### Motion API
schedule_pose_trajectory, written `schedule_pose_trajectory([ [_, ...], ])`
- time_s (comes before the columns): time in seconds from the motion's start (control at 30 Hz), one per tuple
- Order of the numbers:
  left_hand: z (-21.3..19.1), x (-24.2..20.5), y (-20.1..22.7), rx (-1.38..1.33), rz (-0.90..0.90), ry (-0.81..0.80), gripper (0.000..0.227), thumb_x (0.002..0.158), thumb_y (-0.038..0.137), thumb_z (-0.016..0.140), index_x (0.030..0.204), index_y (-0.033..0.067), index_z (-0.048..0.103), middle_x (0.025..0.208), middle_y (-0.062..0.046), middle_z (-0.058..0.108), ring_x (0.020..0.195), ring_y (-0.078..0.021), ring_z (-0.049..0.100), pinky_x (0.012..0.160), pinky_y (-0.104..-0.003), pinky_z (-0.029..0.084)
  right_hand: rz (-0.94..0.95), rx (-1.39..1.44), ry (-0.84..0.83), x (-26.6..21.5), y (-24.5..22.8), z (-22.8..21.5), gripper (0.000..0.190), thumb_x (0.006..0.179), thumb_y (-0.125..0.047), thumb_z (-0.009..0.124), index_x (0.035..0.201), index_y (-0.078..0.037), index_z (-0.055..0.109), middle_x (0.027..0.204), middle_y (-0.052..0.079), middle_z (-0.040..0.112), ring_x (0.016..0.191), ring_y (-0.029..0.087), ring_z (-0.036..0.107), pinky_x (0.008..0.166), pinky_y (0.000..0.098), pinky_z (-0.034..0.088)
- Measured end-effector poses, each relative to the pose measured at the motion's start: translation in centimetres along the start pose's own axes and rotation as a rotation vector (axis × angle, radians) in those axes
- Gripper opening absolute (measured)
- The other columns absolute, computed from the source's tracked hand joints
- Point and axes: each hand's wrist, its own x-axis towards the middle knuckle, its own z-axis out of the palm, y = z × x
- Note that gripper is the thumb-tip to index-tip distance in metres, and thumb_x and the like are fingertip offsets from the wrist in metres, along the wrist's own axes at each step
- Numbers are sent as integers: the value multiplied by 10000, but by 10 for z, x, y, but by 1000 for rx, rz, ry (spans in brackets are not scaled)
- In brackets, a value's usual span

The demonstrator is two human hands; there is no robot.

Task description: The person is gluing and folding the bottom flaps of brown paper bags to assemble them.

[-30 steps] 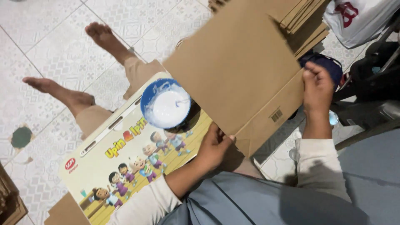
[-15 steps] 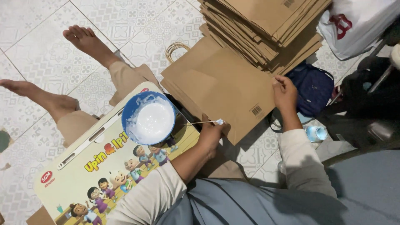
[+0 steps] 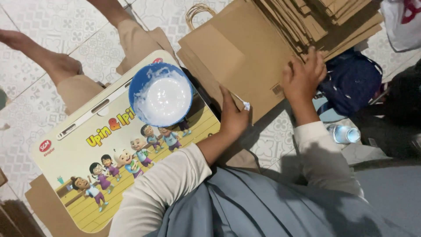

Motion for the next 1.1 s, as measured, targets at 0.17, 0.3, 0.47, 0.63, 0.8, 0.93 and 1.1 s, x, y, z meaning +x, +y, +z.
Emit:
schedule_pose_trajectory([
  [0.17, 16, 19, -47, 81, 53, -45, 902, 911, 59, 610, 1640, 29, 80, 1685, -298, 104, 1570, -429, 128, 1285, -527, 177, 6, 449, -801, 44, -113, -23, 333, 1042, -502, 577, 1176, -253, 754, 1159, 103, 750, 1138, 373, 680, 985, 500, 519],
  [0.3, 26, 34, -72, 153, 90, -28, 723, 885, 98, 663, 1538, 109, 354, 1628, -210, 302, 1476, -408, 374, 1202, -534, 370, 161, 676, -1239, 51, -116, 28, 333, 898, -348, 703, 1176, -168, 671, 938, 114, 778, 879, 303, 754, 789, 470, 605],
  [0.47, 17, 20, -52, 59, 114, -16, 855, 826, 102, 720, 1577, 69, 312, 1559, -201, 365, 1435, -383, 452, 1147, -509, 438, 470, 976, -1210, 48, -109, 24, 376, 905, -109, 702, 1239, 21, 590, 799, 136, 641, 634, 198, 685, 539, 340, 624],
  [0.63, 14, 22, -58, -5, 174, -28, 969, 811, 212, 759, 1613, 39, 243, 1514, -232, 443, 1428, -416, 458, 1135, -549, 445, 688, 1071, -1260, 46, -109, 18, 362, 1000, -305, 676, 1269, -91, 561, 953, 88, 660, 729, 131, 659, 618, 278, 652],
  [0.8, 3, 8, -25, -121, 183, -42, 1174, 777, 211, 807, 1608, -85, 32, 1567, -322, 338, 1481, -441, 368, 1194, -564, 347, 777, 1195, -1296, 54, -118, -14, 218, 1080, -272, 529, 1257, -149, 562, 938, 17, 618, 823, 111, 674, 748, 368, 672],
  [0.93, -3, 4, -20, -192, 123, -78, 1278, 736, 219, 834, 1624, 14, -63, 1543, -315, 369, 1421, -462, 443, 1164, -554, 402, 794, 1237, -1231, 44, -115, -9, 307, 976, -79, 556, 1280, -120, 562, 962, 45, 675, 827, 121, 709, 713, 333, 683],
  [1.1, -6, 9, -24, -185, 1, -122, 1443, 702, 259, 870, 1596, 48, -243, 1546, -305, 385, 1377, -450, 499, 1119, -485, 465, 616, 1249, -1072, 31, -114, 3, 524, 775, 61, 763, 1239, -86, 569, 950, 50, 618, 823, 142, 702, 678, 292, 679],
])
